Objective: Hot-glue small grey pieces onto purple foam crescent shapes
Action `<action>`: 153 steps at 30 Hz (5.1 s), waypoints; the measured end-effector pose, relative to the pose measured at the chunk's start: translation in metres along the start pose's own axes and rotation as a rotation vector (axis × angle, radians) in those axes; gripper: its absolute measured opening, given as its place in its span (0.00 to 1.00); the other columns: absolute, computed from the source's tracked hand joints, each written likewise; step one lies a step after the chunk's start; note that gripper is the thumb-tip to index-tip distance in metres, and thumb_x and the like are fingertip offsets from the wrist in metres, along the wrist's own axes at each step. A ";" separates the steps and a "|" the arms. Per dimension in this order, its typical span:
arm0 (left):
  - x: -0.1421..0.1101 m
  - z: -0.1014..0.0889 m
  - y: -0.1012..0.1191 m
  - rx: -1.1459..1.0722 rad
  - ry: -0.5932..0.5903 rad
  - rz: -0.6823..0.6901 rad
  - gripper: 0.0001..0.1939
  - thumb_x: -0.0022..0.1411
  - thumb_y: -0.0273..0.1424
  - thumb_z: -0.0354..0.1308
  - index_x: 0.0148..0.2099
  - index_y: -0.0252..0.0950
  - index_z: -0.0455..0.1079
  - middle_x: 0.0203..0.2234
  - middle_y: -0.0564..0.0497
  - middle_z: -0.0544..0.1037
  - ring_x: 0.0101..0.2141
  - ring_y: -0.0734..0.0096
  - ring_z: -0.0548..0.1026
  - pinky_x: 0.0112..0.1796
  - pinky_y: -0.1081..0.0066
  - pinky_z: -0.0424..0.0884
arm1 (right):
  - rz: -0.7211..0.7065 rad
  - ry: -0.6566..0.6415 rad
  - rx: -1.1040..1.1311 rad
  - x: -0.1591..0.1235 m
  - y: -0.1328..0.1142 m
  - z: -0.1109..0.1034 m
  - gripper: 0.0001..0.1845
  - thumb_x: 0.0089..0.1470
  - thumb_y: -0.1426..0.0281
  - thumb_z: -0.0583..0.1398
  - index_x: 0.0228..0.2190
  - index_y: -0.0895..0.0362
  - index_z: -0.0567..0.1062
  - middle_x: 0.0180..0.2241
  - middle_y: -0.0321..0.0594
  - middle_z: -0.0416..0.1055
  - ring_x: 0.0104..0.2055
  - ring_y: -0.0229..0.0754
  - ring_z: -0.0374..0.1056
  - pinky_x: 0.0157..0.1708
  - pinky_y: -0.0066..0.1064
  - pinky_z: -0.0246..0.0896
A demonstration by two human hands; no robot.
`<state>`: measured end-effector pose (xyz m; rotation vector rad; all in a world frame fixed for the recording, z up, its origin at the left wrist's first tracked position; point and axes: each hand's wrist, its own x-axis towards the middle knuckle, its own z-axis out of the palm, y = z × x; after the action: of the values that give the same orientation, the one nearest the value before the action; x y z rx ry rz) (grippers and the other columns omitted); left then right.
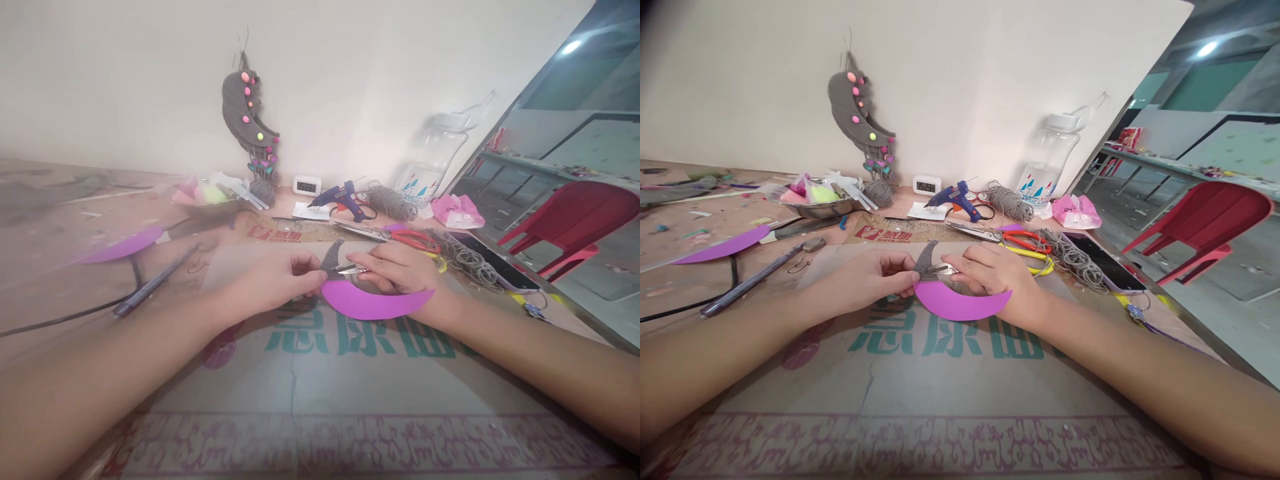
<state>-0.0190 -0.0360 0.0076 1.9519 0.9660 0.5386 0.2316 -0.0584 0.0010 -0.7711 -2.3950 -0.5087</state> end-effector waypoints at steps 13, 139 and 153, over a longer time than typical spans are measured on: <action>-0.001 0.001 0.001 -0.036 -0.043 0.012 0.14 0.60 0.41 0.53 0.28 0.36 0.62 0.21 0.58 0.67 0.23 0.77 0.65 0.24 0.76 0.58 | -0.017 -0.032 0.061 0.003 0.000 0.002 0.15 0.60 0.69 0.56 0.48 0.60 0.72 0.28 0.39 0.68 0.31 0.39 0.64 0.29 0.30 0.59; 0.005 -0.005 -0.010 -0.232 -0.108 0.063 0.15 0.61 0.45 0.55 0.35 0.37 0.67 0.24 0.56 0.68 0.27 0.74 0.66 0.29 0.73 0.60 | -0.007 0.033 -0.056 0.013 0.001 0.003 0.19 0.65 0.64 0.48 0.38 0.62 0.74 0.25 0.41 0.69 0.27 0.39 0.62 0.26 0.30 0.58; 0.004 -0.004 -0.010 -0.238 -0.112 0.040 0.15 0.60 0.45 0.56 0.35 0.38 0.67 0.25 0.56 0.68 0.27 0.74 0.66 0.30 0.72 0.61 | 0.038 -0.036 -0.048 0.013 -0.002 0.000 0.19 0.65 0.65 0.49 0.38 0.62 0.76 0.25 0.40 0.68 0.27 0.39 0.62 0.27 0.30 0.60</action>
<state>-0.0240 -0.0274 0.0013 1.7706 0.7580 0.5354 0.2216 -0.0542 0.0092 -0.8526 -2.4042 -0.5428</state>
